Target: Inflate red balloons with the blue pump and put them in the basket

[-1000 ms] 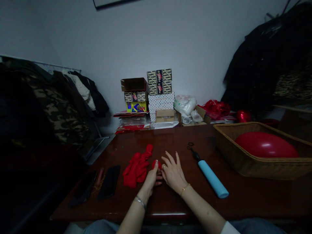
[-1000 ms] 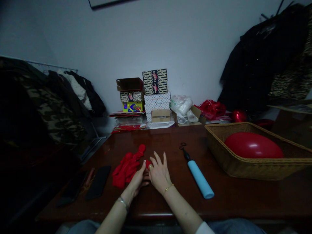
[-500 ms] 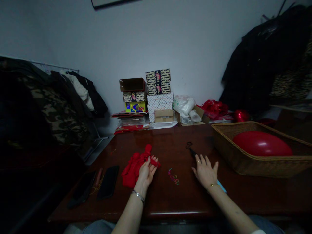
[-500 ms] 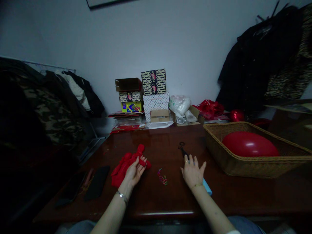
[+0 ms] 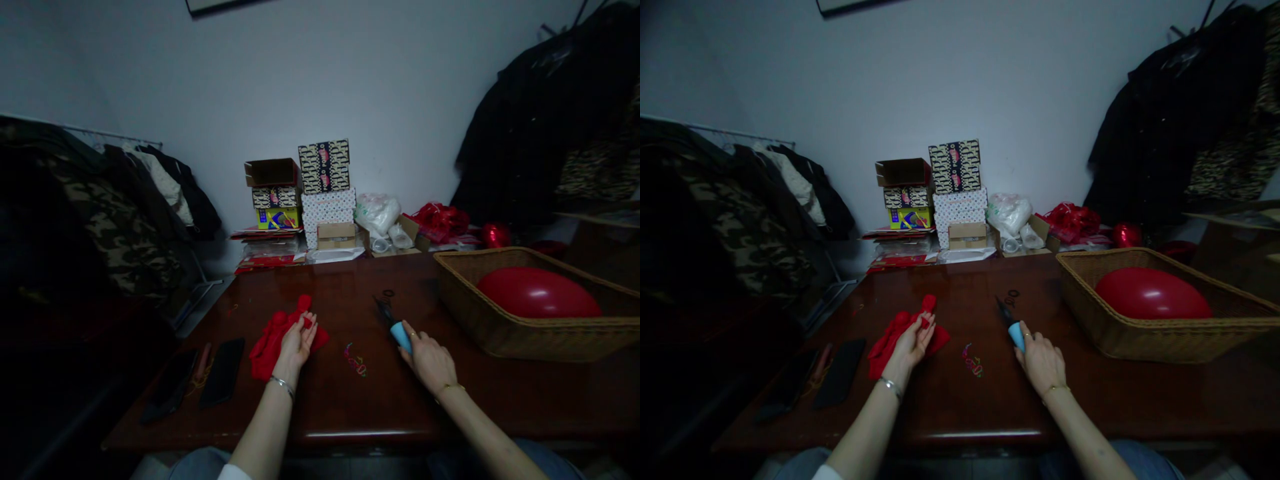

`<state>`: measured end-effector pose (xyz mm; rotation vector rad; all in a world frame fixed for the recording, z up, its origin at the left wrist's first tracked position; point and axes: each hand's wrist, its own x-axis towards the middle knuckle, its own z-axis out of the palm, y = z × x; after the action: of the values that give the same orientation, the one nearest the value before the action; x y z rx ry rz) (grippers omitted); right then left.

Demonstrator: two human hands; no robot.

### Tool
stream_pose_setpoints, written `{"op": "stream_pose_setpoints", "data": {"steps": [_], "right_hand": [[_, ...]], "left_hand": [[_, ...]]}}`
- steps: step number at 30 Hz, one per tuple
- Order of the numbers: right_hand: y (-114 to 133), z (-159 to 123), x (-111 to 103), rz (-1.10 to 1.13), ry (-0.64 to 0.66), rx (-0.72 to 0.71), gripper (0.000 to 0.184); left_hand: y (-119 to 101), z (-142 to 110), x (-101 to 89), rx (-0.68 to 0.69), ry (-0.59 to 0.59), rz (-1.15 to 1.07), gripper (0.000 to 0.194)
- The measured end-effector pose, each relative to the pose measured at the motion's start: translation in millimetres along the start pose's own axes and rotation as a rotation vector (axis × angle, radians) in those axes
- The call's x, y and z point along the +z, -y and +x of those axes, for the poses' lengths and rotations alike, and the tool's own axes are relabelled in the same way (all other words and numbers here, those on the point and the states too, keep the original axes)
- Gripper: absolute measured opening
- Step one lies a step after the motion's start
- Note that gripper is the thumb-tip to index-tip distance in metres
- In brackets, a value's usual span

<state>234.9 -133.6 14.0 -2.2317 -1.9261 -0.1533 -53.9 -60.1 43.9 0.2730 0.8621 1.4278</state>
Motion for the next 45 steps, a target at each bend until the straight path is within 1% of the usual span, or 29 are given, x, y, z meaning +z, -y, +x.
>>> {"op": "stream_pose_setpoints", "data": {"steps": [3, 5, 7, 9, 12, 15, 24, 31, 34, 38, 40, 43, 45], "right_hand": [[20.0, -9.1, -18.0, 0.121, -0.077, -0.28, 0.056], [35.2, -16.0, -29.3, 0.186, -0.097, -0.41, 0.058], [48.8, -21.9, -37.6, 0.237, -0.105, -0.489, 0.059], [59.0, -26.0, -42.6, 0.266, -0.106, -0.521, 0.06], [67.4, -28.4, -45.8, 0.28, -0.1, -0.533, 0.06], [70.6, -27.9, -46.2, 0.274, -0.091, -0.525, 0.06], [80.1, -26.0, -47.0, 0.261, -0.081, -0.494, 0.059], [90.7, -25.0, -53.0, 0.251, -0.062, -0.495, 0.059], [95.5, -24.9, -53.2, 0.244, -0.06, -0.493, 0.059], [100.1, -25.9, -52.0, 0.219, -0.052, -0.486, 0.059], [102.3, -26.9, -52.1, 0.213, -0.051, -0.484, 0.06], [106.9, -28.2, -53.1, 0.229, -0.041, -0.476, 0.06], [110.8, -28.8, -53.8, 0.247, -0.031, -0.458, 0.06]], "left_hand": [[-4.5, 8.2, 3.8, 0.033, -0.017, -0.021, 0.012], [-7.0, 12.3, 7.7, 0.061, -0.029, -0.029, 0.012], [-8.7, 15.0, 11.5, 0.079, -0.042, -0.025, 0.012], [-9.5, 16.7, 14.3, 0.084, -0.049, -0.009, 0.012], [-8.9, 18.4, 16.4, 0.086, -0.042, -0.003, 0.011], [-7.2, 18.4, 17.5, 0.095, -0.036, -0.018, 0.01], [-0.9, 8.3, 19.8, 0.102, -0.002, 0.071, 0.005], [6.6, 3.3, 20.0, 0.094, 0.031, 0.082, 0.011], [11.8, 3.6, 19.0, 0.095, 0.024, 0.056, 0.016], [15.0, 5.8, 16.1, 0.085, 0.034, 0.003, 0.017], [14.0, 6.0, 15.6, 0.059, 0.074, -0.024, 0.017], [13.1, 4.0, 16.0, 0.015, 0.193, -0.074, 0.019], [14.7, 1.5, 15.9, 0.012, 0.262, -0.094, 0.021]]}}
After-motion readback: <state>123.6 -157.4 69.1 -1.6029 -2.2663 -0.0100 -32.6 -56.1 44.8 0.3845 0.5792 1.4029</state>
